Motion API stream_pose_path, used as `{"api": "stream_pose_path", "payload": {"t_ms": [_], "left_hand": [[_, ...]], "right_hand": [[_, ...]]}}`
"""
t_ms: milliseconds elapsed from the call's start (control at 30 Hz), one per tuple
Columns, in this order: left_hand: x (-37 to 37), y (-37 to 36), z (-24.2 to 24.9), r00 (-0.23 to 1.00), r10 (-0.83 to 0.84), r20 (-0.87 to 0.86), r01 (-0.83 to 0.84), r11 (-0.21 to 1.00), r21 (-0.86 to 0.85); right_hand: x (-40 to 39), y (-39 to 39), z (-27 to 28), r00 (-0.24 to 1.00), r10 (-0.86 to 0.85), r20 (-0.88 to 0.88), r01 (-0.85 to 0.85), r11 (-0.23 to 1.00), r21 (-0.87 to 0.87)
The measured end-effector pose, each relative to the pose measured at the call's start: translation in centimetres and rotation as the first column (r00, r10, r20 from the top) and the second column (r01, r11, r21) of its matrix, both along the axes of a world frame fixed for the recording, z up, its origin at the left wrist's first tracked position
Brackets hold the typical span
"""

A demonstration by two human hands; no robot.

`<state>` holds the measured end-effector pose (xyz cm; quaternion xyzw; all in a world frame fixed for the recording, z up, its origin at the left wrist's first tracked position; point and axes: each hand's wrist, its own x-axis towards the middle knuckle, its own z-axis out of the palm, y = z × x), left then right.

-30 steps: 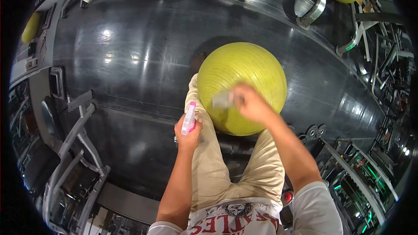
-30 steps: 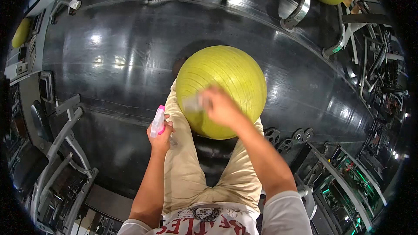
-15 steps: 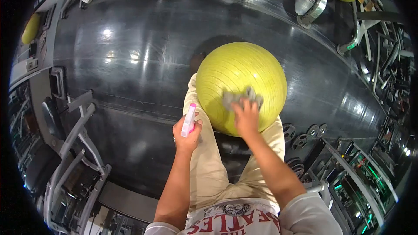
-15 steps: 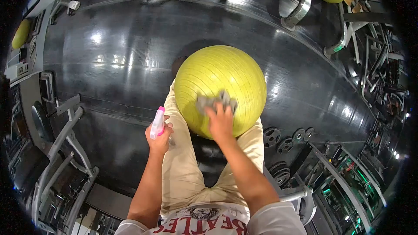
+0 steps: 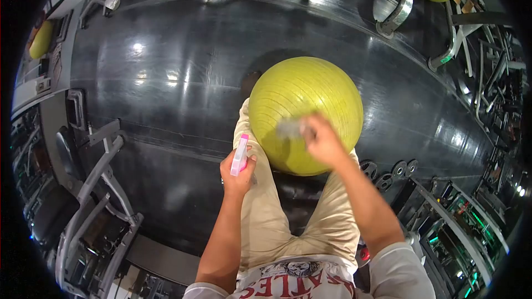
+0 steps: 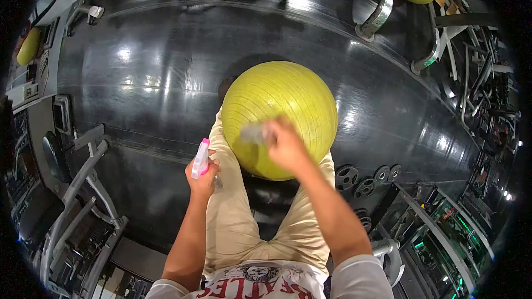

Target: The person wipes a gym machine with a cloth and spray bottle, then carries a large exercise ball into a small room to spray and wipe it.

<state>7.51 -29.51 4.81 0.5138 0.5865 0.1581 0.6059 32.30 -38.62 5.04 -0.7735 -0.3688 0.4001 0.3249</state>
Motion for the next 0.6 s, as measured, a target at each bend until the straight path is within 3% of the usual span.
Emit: {"api": "stream_pose_path", "payload": {"t_ms": [33, 100, 167, 267, 433, 600], "left_hand": [[0.2, 0.1, -0.1, 1.0, 0.002, -0.009, -0.002, 1.0, 0.006], [0.8, 0.4, 0.4, 1.0, -0.018, -0.016, 0.018, 1.0, -0.016], [1.7, 0.5, 1.1, 0.999, -0.049, -0.022, 0.048, 0.998, -0.026], [1.7, 0.2, 1.1, 0.996, -0.079, -0.037, 0.079, 0.997, 0.015], [1.6, 0.8, 0.9, 0.996, -0.047, -0.072, 0.044, 0.998, -0.044], [1.7, 0.7, 1.0, 0.996, -0.079, -0.049, 0.078, 0.997, -0.014]], "right_hand": [[3.2, 2.3, -0.5, 0.997, -0.029, 0.078, 0.022, 0.995, 0.099], [8.0, 6.4, -2.5, 0.954, -0.086, 0.287, 0.066, 0.995, 0.08], [11.3, 7.7, -6.9, 0.882, -0.009, 0.472, 0.046, 0.997, -0.067], [10.8, 5.4, -11.4, 0.889, 0.018, 0.458, 0.065, 0.984, -0.166], [1.6, -2.3, -5.9, 0.864, -0.059, 0.499, 0.056, 0.998, 0.02], [-10.4, -13.3, -4.3, 0.947, -0.024, 0.321, 0.054, 0.995, -0.084]]}}
